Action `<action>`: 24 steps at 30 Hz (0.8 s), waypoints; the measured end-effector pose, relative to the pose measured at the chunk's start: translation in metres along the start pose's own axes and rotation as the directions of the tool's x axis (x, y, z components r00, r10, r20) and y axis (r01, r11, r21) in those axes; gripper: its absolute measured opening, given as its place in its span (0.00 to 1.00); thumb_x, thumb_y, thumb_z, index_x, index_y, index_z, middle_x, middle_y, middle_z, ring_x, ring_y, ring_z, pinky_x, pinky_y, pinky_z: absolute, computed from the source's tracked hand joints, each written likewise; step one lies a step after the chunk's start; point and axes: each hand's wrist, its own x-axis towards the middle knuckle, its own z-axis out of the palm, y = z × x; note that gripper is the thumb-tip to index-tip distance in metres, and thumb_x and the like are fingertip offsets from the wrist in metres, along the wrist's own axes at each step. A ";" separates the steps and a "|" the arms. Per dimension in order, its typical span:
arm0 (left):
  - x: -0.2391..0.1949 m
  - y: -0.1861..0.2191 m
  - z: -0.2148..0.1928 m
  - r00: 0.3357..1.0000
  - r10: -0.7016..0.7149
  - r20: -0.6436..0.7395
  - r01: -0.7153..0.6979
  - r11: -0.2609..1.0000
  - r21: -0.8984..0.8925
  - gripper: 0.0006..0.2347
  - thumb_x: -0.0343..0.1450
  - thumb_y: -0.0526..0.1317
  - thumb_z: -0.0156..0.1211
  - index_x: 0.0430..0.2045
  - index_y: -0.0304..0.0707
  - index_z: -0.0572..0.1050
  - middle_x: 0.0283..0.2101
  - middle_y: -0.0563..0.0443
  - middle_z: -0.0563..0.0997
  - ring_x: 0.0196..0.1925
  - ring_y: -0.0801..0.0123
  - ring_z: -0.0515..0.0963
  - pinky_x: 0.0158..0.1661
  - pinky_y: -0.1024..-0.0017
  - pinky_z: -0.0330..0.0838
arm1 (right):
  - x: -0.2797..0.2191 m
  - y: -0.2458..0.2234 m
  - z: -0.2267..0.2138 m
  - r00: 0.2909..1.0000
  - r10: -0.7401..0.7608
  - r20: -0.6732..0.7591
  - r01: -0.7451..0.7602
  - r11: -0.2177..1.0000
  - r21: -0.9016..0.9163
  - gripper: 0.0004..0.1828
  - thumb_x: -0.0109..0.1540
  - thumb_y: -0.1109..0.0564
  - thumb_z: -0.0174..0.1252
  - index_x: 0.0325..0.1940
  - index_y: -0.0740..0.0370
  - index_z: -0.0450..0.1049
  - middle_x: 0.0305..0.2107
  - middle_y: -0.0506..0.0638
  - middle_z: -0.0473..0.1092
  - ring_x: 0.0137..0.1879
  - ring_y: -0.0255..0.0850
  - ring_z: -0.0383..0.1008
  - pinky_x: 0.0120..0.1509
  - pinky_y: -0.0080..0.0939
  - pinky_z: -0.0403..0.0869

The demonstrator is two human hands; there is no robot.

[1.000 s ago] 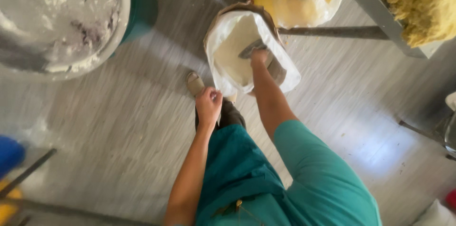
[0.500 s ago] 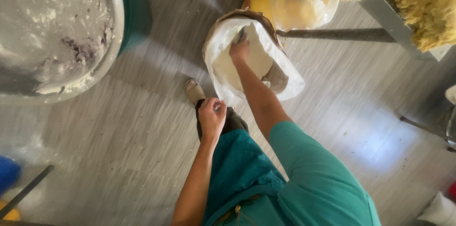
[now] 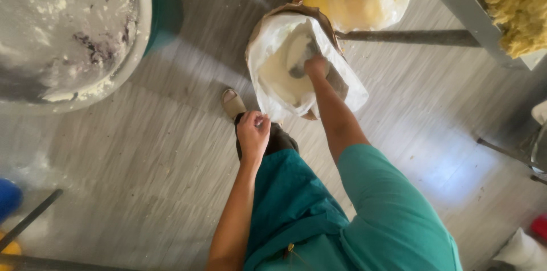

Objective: The person scoops white powder from a blue bucket into a digital scale, then transfers it into a red bucket. They repeat the process with a second scoop from a white sack, weighing and adding it to the red bucket. Finally, they pour a yellow liquid from a measuring cup into a large metal mixing bowl.

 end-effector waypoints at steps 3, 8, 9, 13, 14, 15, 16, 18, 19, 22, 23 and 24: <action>-0.003 0.000 -0.002 1.000 -0.008 0.006 0.008 1.000 -0.006 0.05 0.67 0.32 0.66 0.25 0.32 0.74 0.29 0.45 0.79 0.31 0.58 0.80 0.35 0.64 0.75 | -0.004 0.000 0.006 0.998 0.042 0.056 -0.044 0.999 0.032 0.35 0.58 0.56 0.56 0.67 0.77 0.61 0.58 0.74 0.67 0.64 0.62 0.71 0.68 0.50 0.70; 0.001 -0.003 -0.005 1.000 0.008 0.010 -0.009 1.000 0.023 0.05 0.67 0.33 0.66 0.26 0.32 0.75 0.28 0.45 0.78 0.31 0.57 0.79 0.35 0.63 0.74 | -0.004 -0.036 0.032 0.997 0.052 0.050 -0.055 0.996 0.068 0.41 0.57 0.48 0.60 0.65 0.79 0.56 0.55 0.72 0.68 0.61 0.61 0.72 0.65 0.49 0.71; 0.001 -0.004 -0.006 1.000 0.011 0.016 -0.011 1.000 0.029 0.05 0.68 0.33 0.66 0.26 0.32 0.75 0.29 0.45 0.78 0.31 0.57 0.79 0.35 0.63 0.74 | -0.007 -0.043 0.038 0.996 0.083 0.044 -0.087 0.990 0.113 0.39 0.59 0.45 0.61 0.63 0.78 0.60 0.55 0.71 0.69 0.61 0.61 0.72 0.65 0.49 0.71; 0.001 -0.005 -0.007 0.999 0.009 0.032 -0.010 0.999 0.033 0.05 0.68 0.33 0.66 0.27 0.32 0.75 0.30 0.45 0.79 0.32 0.57 0.80 0.36 0.63 0.75 | -0.019 -0.056 0.047 0.951 0.286 0.119 -0.296 0.726 0.621 0.31 0.59 0.53 0.57 0.63 0.72 0.63 0.52 0.66 0.70 0.55 0.57 0.73 0.56 0.53 0.74; 0.001 -0.004 -0.006 1.000 0.005 0.030 -0.006 1.000 0.030 0.05 0.68 0.34 0.65 0.27 0.33 0.75 0.30 0.45 0.79 0.32 0.58 0.80 0.36 0.63 0.75 | -0.023 -0.059 0.047 0.931 0.327 0.160 -0.335 0.601 0.725 0.30 0.59 0.55 0.56 0.62 0.71 0.63 0.51 0.64 0.70 0.54 0.56 0.73 0.54 0.54 0.74; 0.001 -0.004 -0.005 0.999 0.016 0.038 -0.018 0.998 0.053 0.05 0.68 0.34 0.66 0.27 0.33 0.75 0.30 0.46 0.79 0.33 0.57 0.80 0.36 0.62 0.74 | -0.025 -0.061 0.046 0.920 0.343 0.190 -0.353 0.512 0.783 0.29 0.59 0.57 0.55 0.62 0.70 0.63 0.50 0.62 0.70 0.52 0.54 0.73 0.51 0.55 0.75; 0.001 -0.004 -0.004 0.999 0.028 0.047 -0.032 0.997 0.075 0.05 0.68 0.34 0.66 0.27 0.33 0.75 0.30 0.46 0.79 0.33 0.57 0.80 0.37 0.61 0.73 | -0.026 -0.063 0.045 0.917 0.343 0.203 -0.354 0.467 0.811 0.28 0.58 0.58 0.55 0.62 0.68 0.63 0.50 0.61 0.69 0.51 0.53 0.73 0.49 0.56 0.75; 0.001 -0.003 -0.002 0.998 0.029 0.055 -0.035 0.993 0.110 0.05 0.68 0.34 0.66 0.26 0.33 0.75 0.30 0.46 0.79 0.34 0.57 0.80 0.37 0.59 0.71 | -0.027 -0.065 0.045 0.925 0.321 0.201 -0.327 0.409 0.852 0.27 0.59 0.61 0.55 0.63 0.67 0.62 0.49 0.57 0.68 0.49 0.48 0.72 0.45 0.54 0.77; 0.001 -0.002 -0.001 0.998 0.017 0.054 -0.024 0.992 0.123 0.05 0.67 0.35 0.66 0.26 0.34 0.75 0.29 0.47 0.79 0.34 0.56 0.80 0.37 0.59 0.71 | -0.027 -0.064 0.044 0.925 0.311 0.218 -0.333 0.385 0.861 0.27 0.58 0.62 0.53 0.62 0.66 0.63 0.47 0.57 0.69 0.47 0.48 0.72 0.43 0.53 0.76; 0.003 -0.003 0.000 0.997 -0.024 0.070 0.017 0.995 0.099 0.06 0.68 0.35 0.66 0.26 0.34 0.74 0.29 0.47 0.78 0.33 0.57 0.79 0.38 0.61 0.72 | -0.022 -0.063 0.048 0.925 0.271 0.268 -0.348 0.312 0.884 0.25 0.56 0.64 0.50 0.59 0.63 0.66 0.41 0.56 0.71 0.42 0.47 0.73 0.38 0.51 0.73; 0.004 -0.004 0.000 0.996 -0.039 0.080 0.033 0.996 0.081 0.06 0.68 0.35 0.65 0.26 0.35 0.74 0.29 0.48 0.78 0.33 0.58 0.79 0.38 0.62 0.73 | -0.018 -0.063 0.051 0.924 0.257 0.284 -0.353 0.288 0.890 0.24 0.56 0.64 0.48 0.58 0.62 0.67 0.39 0.56 0.71 0.40 0.47 0.73 0.36 0.50 0.72; 0.002 -0.005 0.000 0.996 -0.028 0.080 0.020 0.995 0.102 0.06 0.68 0.35 0.66 0.26 0.34 0.74 0.29 0.47 0.78 0.32 0.57 0.79 0.38 0.61 0.72 | -0.017 -0.060 0.053 0.922 0.244 0.301 -0.362 0.265 0.894 0.24 0.55 0.65 0.47 0.57 0.61 0.68 0.38 0.56 0.72 0.38 0.47 0.73 0.34 0.49 0.71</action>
